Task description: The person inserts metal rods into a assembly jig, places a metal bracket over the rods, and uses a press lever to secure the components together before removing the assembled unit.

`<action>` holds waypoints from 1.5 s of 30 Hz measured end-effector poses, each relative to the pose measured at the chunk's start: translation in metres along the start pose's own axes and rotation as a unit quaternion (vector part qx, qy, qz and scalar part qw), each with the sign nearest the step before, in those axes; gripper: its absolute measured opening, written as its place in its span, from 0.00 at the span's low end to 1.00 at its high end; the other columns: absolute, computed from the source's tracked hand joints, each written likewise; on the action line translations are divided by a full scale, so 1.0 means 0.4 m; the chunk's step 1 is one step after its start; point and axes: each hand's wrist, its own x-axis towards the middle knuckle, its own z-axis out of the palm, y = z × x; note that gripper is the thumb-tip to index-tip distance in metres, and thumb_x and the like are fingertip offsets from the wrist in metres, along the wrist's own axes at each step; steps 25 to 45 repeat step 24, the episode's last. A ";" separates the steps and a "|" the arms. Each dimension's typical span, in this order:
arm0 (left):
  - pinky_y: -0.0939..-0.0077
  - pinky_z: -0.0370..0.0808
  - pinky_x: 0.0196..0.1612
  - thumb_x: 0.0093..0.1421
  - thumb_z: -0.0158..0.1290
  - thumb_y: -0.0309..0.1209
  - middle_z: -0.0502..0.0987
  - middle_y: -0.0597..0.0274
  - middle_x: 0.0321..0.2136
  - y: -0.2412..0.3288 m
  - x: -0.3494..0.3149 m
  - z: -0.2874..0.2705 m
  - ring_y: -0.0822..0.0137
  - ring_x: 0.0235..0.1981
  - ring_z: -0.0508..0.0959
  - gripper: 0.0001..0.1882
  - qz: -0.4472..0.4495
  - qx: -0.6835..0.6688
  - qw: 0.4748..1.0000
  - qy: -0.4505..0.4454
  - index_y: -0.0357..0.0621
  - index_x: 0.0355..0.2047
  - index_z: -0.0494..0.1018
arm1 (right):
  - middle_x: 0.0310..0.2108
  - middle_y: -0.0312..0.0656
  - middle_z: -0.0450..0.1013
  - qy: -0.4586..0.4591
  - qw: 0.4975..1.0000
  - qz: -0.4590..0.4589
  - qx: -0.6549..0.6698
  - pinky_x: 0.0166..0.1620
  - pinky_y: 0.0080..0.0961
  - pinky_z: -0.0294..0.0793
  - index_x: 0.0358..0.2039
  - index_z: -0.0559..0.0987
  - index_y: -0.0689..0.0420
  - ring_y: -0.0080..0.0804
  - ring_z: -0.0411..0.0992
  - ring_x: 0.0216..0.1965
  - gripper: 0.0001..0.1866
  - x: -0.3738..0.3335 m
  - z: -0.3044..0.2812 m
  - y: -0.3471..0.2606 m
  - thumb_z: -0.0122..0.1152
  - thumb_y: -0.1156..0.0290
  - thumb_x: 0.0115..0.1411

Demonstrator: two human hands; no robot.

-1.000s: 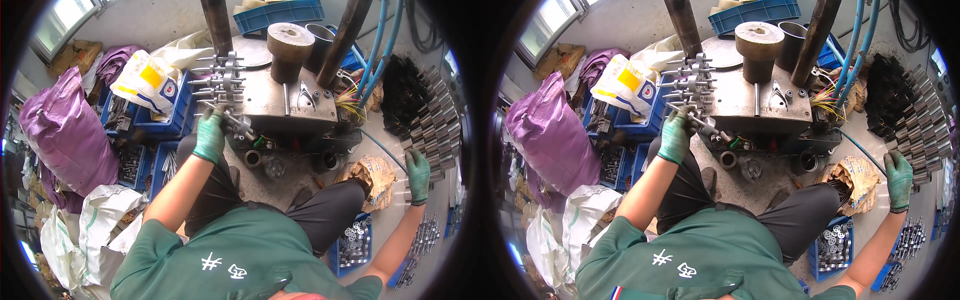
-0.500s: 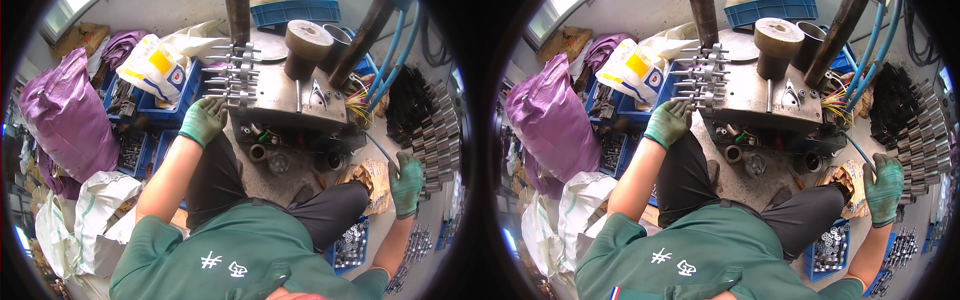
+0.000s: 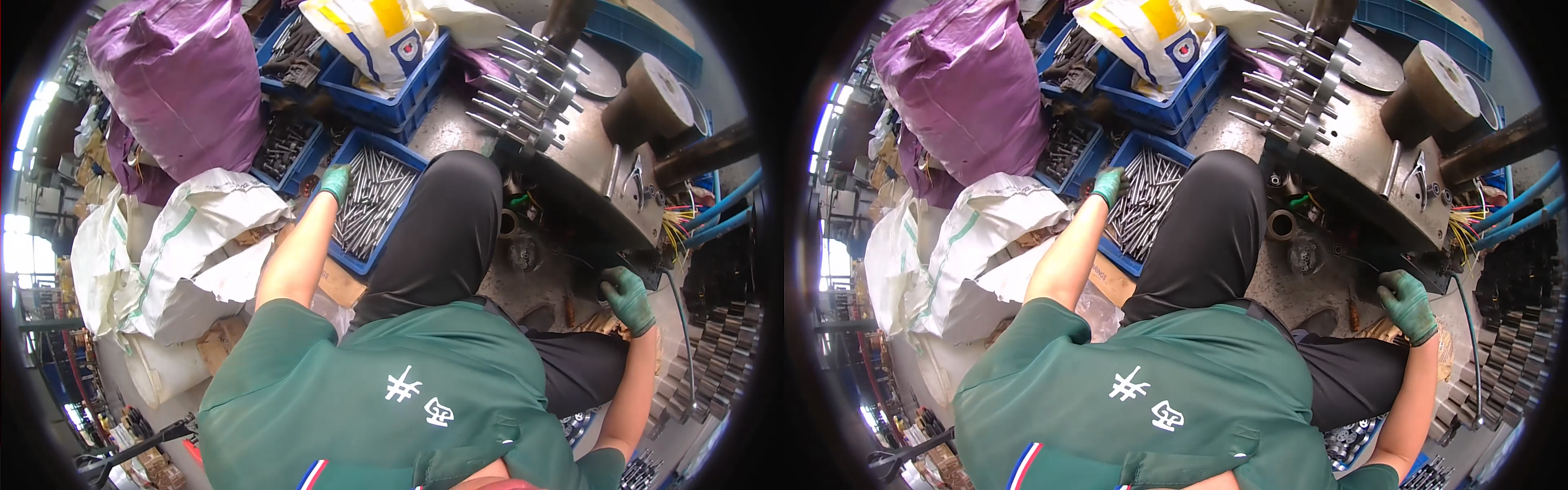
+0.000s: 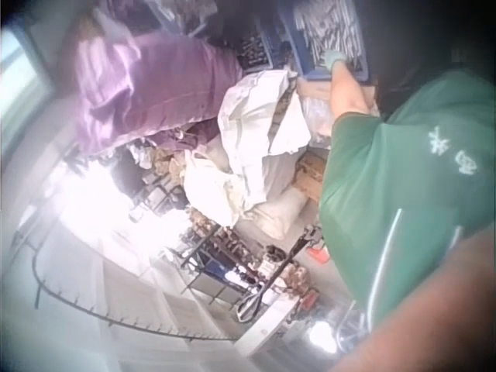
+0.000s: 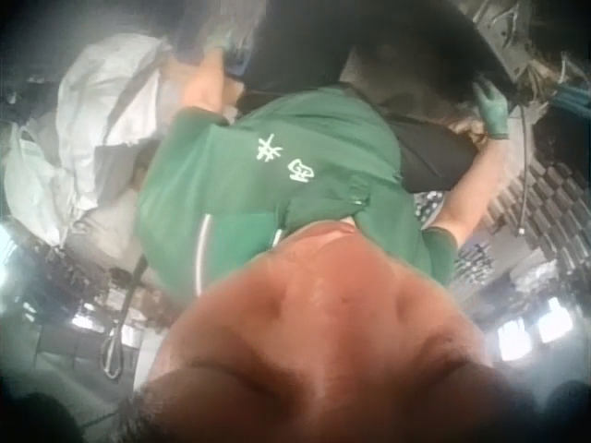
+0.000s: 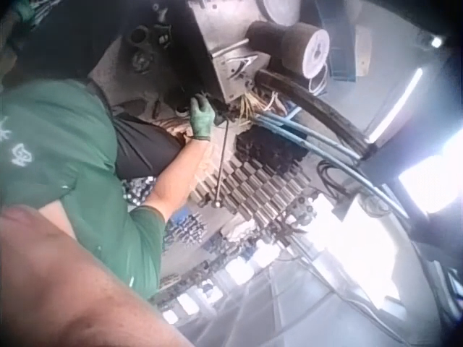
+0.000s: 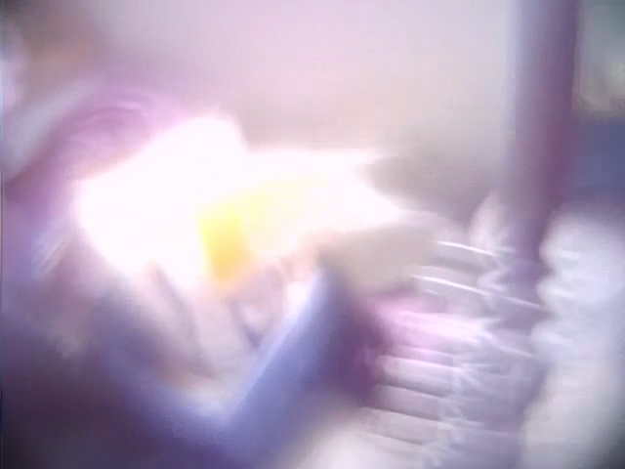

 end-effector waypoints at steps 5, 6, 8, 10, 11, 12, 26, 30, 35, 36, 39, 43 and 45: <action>0.51 0.73 0.65 0.60 0.54 0.45 0.80 0.33 0.56 -0.332 0.026 -0.165 0.37 0.61 0.78 0.28 -0.001 0.463 0.883 0.081 0.35 0.53 0.81 | 0.40 0.50 0.83 0.000 0.993 0.100 0.062 0.47 0.32 0.80 0.49 0.83 0.67 0.38 0.82 0.41 0.14 0.009 0.012 0.051 0.63 0.75 0.64; 0.52 0.73 0.66 0.60 0.54 0.43 0.78 0.34 0.58 -0.348 0.002 -0.128 0.38 0.62 0.77 0.29 -0.014 0.505 0.861 0.060 0.36 0.56 0.79 | 0.40 0.49 0.83 0.009 0.988 0.136 0.074 0.47 0.32 0.80 0.49 0.83 0.67 0.37 0.82 0.41 0.14 -0.001 0.008 0.063 0.63 0.75 0.65; 0.54 0.72 0.69 0.60 0.52 0.40 0.75 0.35 0.62 -0.341 -0.046 -0.059 0.41 0.65 0.76 0.31 -0.037 0.543 0.839 0.010 0.37 0.62 0.76 | 0.40 0.46 0.84 0.018 0.967 0.220 0.129 0.46 0.30 0.80 0.50 0.84 0.67 0.32 0.81 0.40 0.14 -0.044 0.000 0.104 0.61 0.74 0.66; 0.55 0.71 0.69 0.60 0.51 0.38 0.74 0.35 0.64 -0.326 -0.127 -0.055 0.41 0.66 0.75 0.33 -0.052 0.555 0.830 0.000 0.38 0.66 0.72 | 0.38 0.41 0.84 0.000 0.954 0.243 0.177 0.41 0.26 0.79 0.50 0.84 0.65 0.26 0.80 0.38 0.14 -0.004 -0.019 0.030 0.60 0.73 0.67; 0.55 0.72 0.69 0.60 0.51 0.38 0.74 0.33 0.64 -0.332 -0.136 -0.056 0.40 0.65 0.75 0.34 -0.059 0.543 0.838 0.013 0.37 0.66 0.72 | 0.37 0.40 0.83 -0.002 0.953 0.245 0.177 0.40 0.26 0.79 0.50 0.84 0.65 0.25 0.79 0.36 0.14 0.003 -0.020 0.041 0.60 0.73 0.67; 0.55 0.72 0.68 0.60 0.52 0.37 0.75 0.33 0.63 -0.335 -0.139 -0.056 0.40 0.65 0.76 0.33 -0.059 0.536 0.842 0.020 0.36 0.65 0.72 | 0.36 0.39 0.82 -0.003 0.952 0.249 0.178 0.39 0.25 0.78 0.50 0.84 0.65 0.24 0.77 0.34 0.14 0.006 -0.019 0.061 0.60 0.72 0.68; 0.54 0.71 0.69 0.59 0.55 0.34 0.74 0.33 0.64 -0.296 -0.090 0.060 0.41 0.65 0.76 0.36 0.035 0.636 0.770 -0.027 0.38 0.69 0.67 | 0.45 0.56 0.83 0.078 0.984 0.162 -0.004 0.53 0.37 0.79 0.50 0.84 0.64 0.49 0.82 0.47 0.18 0.003 -0.045 0.102 0.65 0.66 0.65; 0.54 0.71 0.69 0.59 0.55 0.34 0.74 0.33 0.64 -0.296 -0.090 0.060 0.41 0.65 0.76 0.36 0.035 0.636 0.770 -0.027 0.38 0.69 0.67 | 0.45 0.56 0.83 0.078 0.984 0.162 -0.004 0.53 0.37 0.79 0.50 0.84 0.64 0.49 0.82 0.47 0.18 0.003 -0.045 0.102 0.65 0.66 0.65; 0.54 0.71 0.69 0.59 0.55 0.34 0.74 0.33 0.64 -0.296 -0.090 0.060 0.41 0.65 0.76 0.36 0.035 0.636 0.770 -0.027 0.38 0.69 0.67 | 0.45 0.56 0.83 0.078 0.984 0.162 -0.004 0.53 0.37 0.79 0.50 0.84 0.64 0.49 0.82 0.47 0.18 0.003 -0.045 0.102 0.65 0.66 0.65; 0.54 0.71 0.69 0.59 0.55 0.34 0.74 0.33 0.64 -0.296 -0.090 0.060 0.41 0.65 0.76 0.36 0.035 0.636 0.770 -0.027 0.38 0.69 0.67 | 0.45 0.56 0.83 0.078 0.984 0.162 -0.004 0.53 0.37 0.79 0.50 0.84 0.64 0.49 0.82 0.47 0.18 0.003 -0.045 0.102 0.65 0.66 0.65; 0.54 0.71 0.69 0.59 0.55 0.34 0.74 0.33 0.64 -0.296 -0.090 0.060 0.41 0.65 0.76 0.36 0.035 0.636 0.770 -0.027 0.38 0.69 0.67 | 0.45 0.56 0.83 0.078 0.984 0.162 -0.004 0.53 0.37 0.79 0.50 0.84 0.64 0.49 0.82 0.47 0.18 0.003 -0.045 0.102 0.65 0.66 0.65; 0.54 0.71 0.69 0.59 0.55 0.34 0.74 0.33 0.64 -0.296 -0.090 0.060 0.41 0.65 0.76 0.36 0.035 0.636 0.770 -0.027 0.38 0.69 0.67 | 0.45 0.56 0.83 0.078 0.984 0.162 -0.004 0.53 0.37 0.79 0.50 0.84 0.64 0.49 0.82 0.47 0.18 0.003 -0.045 0.102 0.65 0.66 0.65; 0.54 0.71 0.69 0.59 0.55 0.34 0.74 0.33 0.64 -0.296 -0.090 0.060 0.41 0.65 0.76 0.36 0.035 0.636 0.770 -0.027 0.38 0.69 0.67 | 0.45 0.56 0.83 0.078 0.984 0.162 -0.004 0.53 0.37 0.79 0.50 0.84 0.64 0.49 0.82 0.47 0.18 0.003 -0.045 0.102 0.65 0.66 0.65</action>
